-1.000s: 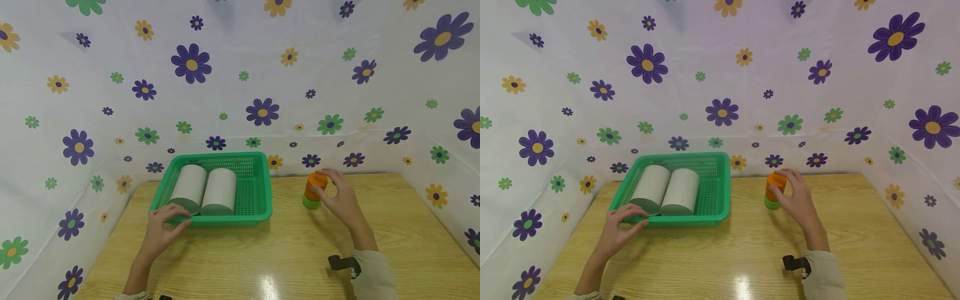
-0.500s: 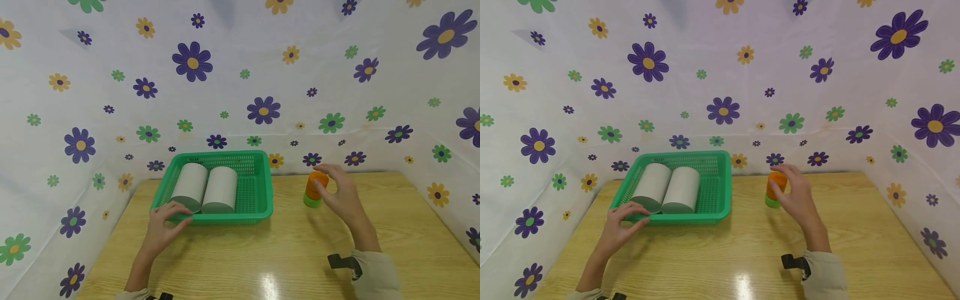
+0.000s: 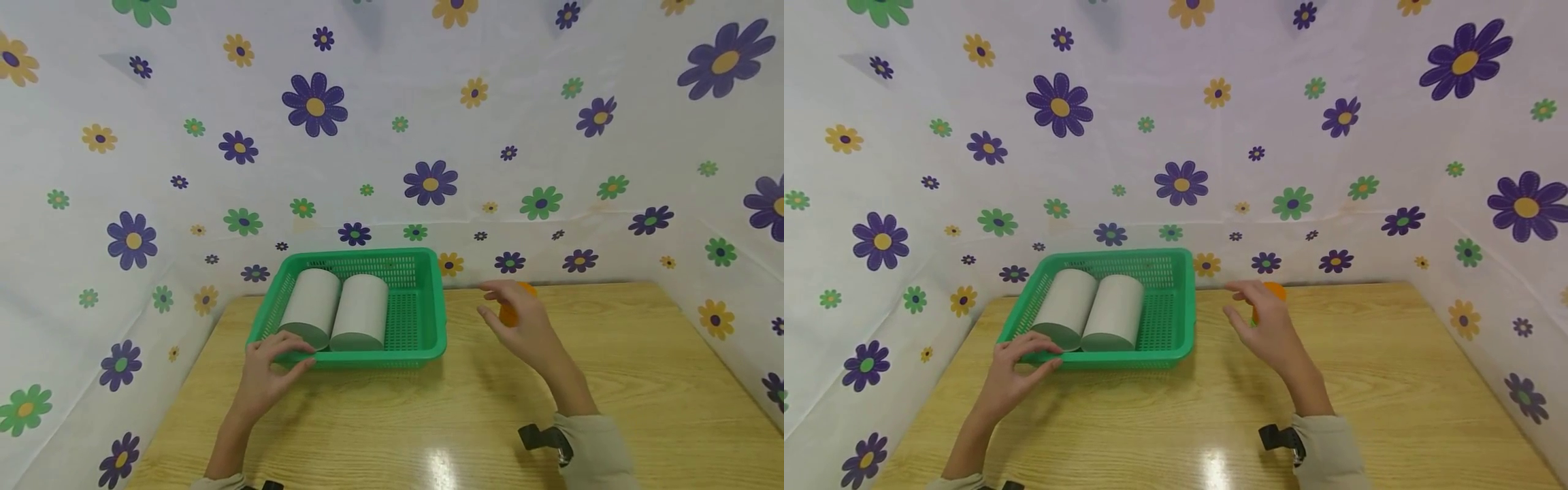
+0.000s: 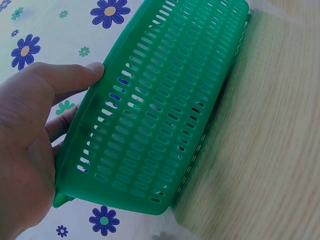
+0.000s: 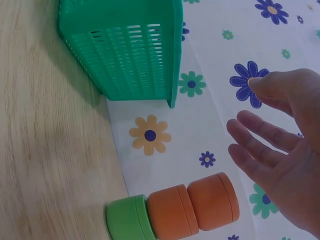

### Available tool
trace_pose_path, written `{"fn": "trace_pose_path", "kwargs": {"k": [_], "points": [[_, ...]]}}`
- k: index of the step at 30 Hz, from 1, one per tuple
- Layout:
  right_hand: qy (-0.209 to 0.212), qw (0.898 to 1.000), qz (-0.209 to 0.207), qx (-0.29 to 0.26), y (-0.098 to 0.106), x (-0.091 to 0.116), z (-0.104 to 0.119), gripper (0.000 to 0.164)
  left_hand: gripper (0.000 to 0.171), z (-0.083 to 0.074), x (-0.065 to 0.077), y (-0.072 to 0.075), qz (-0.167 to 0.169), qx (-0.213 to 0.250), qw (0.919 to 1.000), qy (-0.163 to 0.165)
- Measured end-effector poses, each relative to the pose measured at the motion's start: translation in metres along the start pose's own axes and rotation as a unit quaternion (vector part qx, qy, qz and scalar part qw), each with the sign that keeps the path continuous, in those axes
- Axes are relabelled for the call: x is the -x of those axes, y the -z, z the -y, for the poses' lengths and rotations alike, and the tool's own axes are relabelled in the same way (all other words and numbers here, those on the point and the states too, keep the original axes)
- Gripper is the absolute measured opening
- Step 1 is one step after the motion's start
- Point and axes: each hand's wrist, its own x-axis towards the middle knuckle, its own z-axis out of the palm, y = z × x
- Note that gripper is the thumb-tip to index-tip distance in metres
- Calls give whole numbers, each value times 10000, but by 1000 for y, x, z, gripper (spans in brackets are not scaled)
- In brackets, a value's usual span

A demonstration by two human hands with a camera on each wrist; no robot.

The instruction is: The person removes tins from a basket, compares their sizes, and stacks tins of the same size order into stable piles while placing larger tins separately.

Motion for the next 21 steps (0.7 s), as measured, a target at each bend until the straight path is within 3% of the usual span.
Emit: {"fn": "trace_pose_path", "kwargs": {"k": [21], "points": [[-346, 9955, 696, -542, -36, -1, 31, 41, 22, 1, 0, 0, -34, 37, 10000, -50]]}}
